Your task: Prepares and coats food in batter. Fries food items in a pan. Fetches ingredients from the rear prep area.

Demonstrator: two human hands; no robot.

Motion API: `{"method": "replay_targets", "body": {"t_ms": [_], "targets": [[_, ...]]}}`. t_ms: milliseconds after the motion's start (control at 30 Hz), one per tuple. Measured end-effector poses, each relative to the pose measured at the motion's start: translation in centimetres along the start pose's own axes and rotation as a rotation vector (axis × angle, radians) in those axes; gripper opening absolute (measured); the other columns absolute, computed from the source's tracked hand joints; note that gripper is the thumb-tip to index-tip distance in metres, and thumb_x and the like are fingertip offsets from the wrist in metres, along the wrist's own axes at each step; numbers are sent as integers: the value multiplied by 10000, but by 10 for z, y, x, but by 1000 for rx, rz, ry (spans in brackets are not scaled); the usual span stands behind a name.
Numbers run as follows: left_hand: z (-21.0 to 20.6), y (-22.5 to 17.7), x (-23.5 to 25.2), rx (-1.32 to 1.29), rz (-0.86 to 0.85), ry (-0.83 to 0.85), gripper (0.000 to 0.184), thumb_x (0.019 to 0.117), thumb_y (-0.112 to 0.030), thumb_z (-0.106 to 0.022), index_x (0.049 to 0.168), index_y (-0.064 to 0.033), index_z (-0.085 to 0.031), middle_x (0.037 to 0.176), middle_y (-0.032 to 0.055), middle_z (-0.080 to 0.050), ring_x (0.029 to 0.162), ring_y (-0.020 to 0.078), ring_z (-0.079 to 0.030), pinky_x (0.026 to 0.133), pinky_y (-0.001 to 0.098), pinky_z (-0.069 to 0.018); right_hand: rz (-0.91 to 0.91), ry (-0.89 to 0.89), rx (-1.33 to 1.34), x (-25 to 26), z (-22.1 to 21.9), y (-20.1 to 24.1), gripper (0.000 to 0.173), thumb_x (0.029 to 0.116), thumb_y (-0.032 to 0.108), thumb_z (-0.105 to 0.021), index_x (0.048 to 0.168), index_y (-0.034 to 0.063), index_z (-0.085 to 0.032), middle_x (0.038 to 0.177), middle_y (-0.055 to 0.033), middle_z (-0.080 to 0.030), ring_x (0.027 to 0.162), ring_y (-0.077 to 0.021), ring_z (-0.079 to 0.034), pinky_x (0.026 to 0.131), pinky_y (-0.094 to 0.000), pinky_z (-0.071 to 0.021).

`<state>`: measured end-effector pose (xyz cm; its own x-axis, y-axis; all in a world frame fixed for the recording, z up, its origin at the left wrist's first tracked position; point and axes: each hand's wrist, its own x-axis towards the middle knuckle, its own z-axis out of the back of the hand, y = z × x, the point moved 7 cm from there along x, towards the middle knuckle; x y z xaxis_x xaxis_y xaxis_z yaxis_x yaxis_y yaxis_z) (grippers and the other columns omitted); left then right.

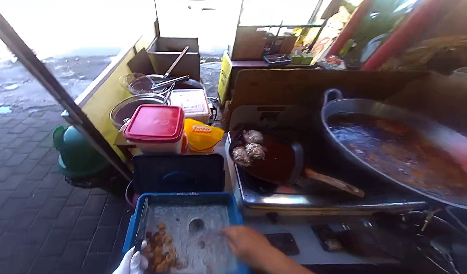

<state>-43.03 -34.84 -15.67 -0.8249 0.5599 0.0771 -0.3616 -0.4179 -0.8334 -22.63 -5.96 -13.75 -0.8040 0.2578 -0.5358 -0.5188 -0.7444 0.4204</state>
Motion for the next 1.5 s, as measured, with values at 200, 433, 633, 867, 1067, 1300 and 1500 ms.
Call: {"method": "replay_targets", "body": {"t_ms": [200, 433, 633, 867, 1067, 1300, 1500], "targets": [[2, 7, 12, -96, -110, -240, 367, 1075, -246, -456, 1244, -17, -687, 828, -35, -727, 585, 31, -610, 547, 227, -559, 1, 20, -191, 63, 12, 59, 409, 1082, 248, -360, 1414, 174, -588, 1283, -141, -679, 1196, -341, -660, 966, -580, -536], [3, 9, 8, -64, -163, -357, 379, 1067, -258, -470, 1218, 3, -699, 954, 21, -753, 860, 47, -711, 825, 244, -608, 35, -13, -353, 103, -15, 125, 445, 1040, 84, -424, 1475, 125, -512, 1288, -190, -647, 1042, -415, -691, 834, -596, -570], [1, 11, 8, 53, -128, -347, 399, 1051, -306, -476, 1223, -45, -723, 962, 34, -769, 847, 91, -733, 798, 315, -624, 105, 179, -460, 92, -51, 130, 489, 1033, 113, -451, 1522, 129, -457, 1233, -218, -658, 1010, -447, -688, 796, -632, -559], [0, 10, 8, 113, -156, -350, 375, 1041, -322, -512, 1236, -96, -739, 1091, 46, -775, 969, 117, -748, 851, 338, -624, 88, 355, -476, 43, -69, 106, 476, 1025, 144, -487, 1501, 165, -479, 1252, -214, -664, 1040, -451, -687, 839, -646, -554], [2, 10, 12, -83, -137, -259, 331, 991, -319, -631, 1249, -146, -747, 1139, 1, -764, 1042, 72, -721, 925, 284, -600, 167, 270, -247, 9, -38, 79, 368, 1077, 244, -409, 1349, 227, -657, 1113, -138, -738, 1053, -355, -715, 876, -618, -564], [53, 9, 7, -204, 100, 546, 326, 948, -270, -714, 1266, -203, -747, 1146, -26, -760, 1035, 60, -708, 945, 322, -587, 156, -402, -100, -53, -27, 44, 335, 1086, 313, -474, 1340, 317, -692, 868, -43, -703, 746, -213, -698, 634, -442, -589], [39, -11, 3, 59, 41, 736, 368, 1012, -354, -609, 1314, -172, -716, 1153, 60, -756, 1070, 151, -714, 981, 419, -565, -48, -525, -95, -69, -51, 50, 344, 1073, 315, -479, 1331, 321, -707, 875, -45, -685, 706, -195, -678, 572, -402, -568]]}}
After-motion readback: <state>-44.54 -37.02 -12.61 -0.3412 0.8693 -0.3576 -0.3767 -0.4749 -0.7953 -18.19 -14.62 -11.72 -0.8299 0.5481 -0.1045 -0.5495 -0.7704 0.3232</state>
